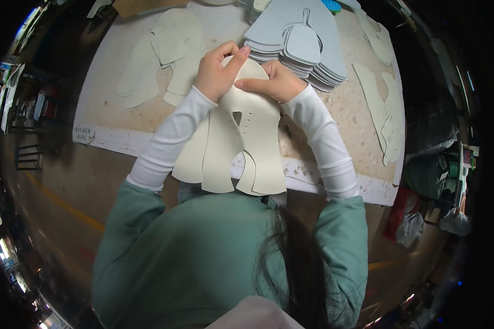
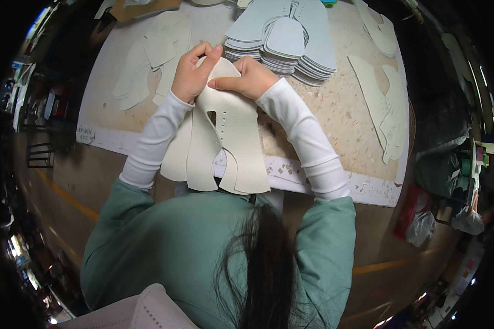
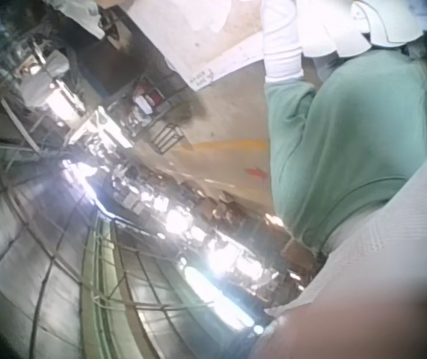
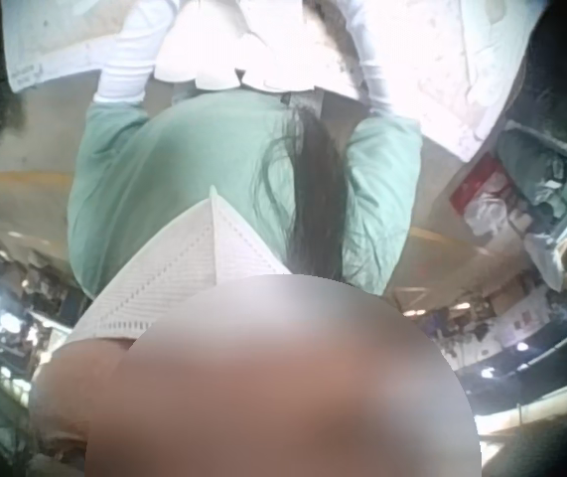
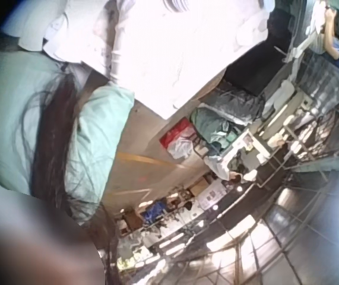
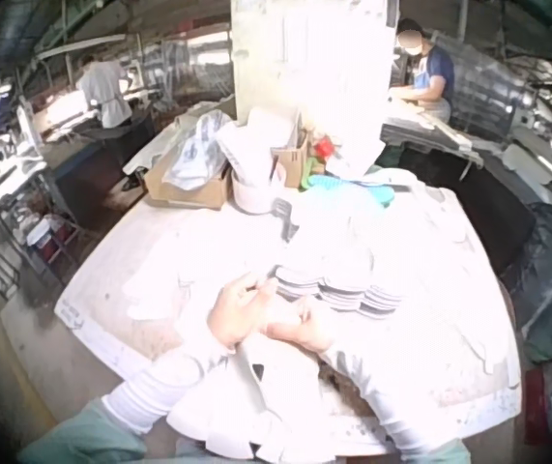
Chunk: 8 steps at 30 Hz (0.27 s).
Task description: The person repeatedly picks up white shoe upper parts and gray insole pieces from a table, aligns them, and stacks them into separate piles. The person handles the parts one at a time, turning them over and placing them in neat stacks.
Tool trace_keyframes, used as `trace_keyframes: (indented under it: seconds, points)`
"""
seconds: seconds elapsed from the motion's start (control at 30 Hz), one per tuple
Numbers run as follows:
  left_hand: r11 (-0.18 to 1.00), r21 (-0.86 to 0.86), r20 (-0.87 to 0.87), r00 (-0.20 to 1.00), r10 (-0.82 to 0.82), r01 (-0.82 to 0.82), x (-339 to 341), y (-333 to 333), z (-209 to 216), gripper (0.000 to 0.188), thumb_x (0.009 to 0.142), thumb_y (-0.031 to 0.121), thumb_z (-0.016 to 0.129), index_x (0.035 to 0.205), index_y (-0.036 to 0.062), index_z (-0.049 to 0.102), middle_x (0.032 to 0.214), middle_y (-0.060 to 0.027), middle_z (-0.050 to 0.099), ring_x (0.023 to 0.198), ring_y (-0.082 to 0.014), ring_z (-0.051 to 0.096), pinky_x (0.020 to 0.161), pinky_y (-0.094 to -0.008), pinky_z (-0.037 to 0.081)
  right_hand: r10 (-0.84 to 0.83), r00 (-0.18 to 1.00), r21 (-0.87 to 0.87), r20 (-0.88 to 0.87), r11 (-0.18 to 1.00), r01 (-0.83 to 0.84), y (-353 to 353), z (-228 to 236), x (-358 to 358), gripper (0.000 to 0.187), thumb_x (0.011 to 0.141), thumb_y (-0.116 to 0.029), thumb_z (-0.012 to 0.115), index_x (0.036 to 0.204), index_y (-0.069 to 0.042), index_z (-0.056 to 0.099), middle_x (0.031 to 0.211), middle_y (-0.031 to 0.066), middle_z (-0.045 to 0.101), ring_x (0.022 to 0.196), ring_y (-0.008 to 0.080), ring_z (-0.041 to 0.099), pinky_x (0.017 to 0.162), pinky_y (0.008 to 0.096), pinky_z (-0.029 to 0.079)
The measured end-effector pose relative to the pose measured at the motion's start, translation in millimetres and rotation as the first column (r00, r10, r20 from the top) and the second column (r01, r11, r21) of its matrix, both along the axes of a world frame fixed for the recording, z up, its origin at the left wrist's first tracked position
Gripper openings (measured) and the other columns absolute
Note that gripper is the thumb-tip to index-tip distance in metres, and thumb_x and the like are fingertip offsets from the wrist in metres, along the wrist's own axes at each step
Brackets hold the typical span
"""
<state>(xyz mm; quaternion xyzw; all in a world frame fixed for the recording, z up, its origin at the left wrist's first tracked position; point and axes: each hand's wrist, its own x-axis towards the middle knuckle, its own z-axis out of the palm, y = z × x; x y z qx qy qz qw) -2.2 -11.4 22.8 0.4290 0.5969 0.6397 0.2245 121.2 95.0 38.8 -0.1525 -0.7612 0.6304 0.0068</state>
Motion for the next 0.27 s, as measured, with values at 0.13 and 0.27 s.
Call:
trace_keyframes:
  seconds: [0.13, 0.27]
  points:
    - [0.998, 0.035, 0.0, 0.998, 0.059, -0.059, -10.4, -1.4, 0.4, 0.033, 0.089, 0.023, 0.059, 0.066, 0.0035, 0.045, 0.061, 0.0037, 0.042, 0.062, -0.0048, 0.036, 0.058, -0.021, 0.034, 0.065, 0.997, -0.065, -0.031, 0.996, -0.067, -13.1, 2.7, 4.8, 0.041, 0.072, -0.032, 0.074, 0.095, 0.002, 0.065, 0.082, 0.0089, 0.067, 0.07, 0.0149, 0.062, 0.067, 0.0267, 0.049]
    - [0.995, 0.014, -0.006, 0.995, 0.099, -0.099, -25.9, -3.9, -1.3, 0.035, 0.087, 0.026, 0.062, 0.065, 0.0043, 0.045, 0.06, 0.004, 0.041, 0.062, -0.0045, 0.035, 0.058, -0.0213, 0.034, 0.067, 0.99, -0.07, -0.121, 0.995, -0.075, -30.0, -3.9, 16.3, 0.05, 0.073, -0.031, 0.073, 0.11, 0.0, 0.06, 0.095, 0.0124, 0.066, 0.087, 0.0193, 0.061, 0.082, 0.0259, 0.046]
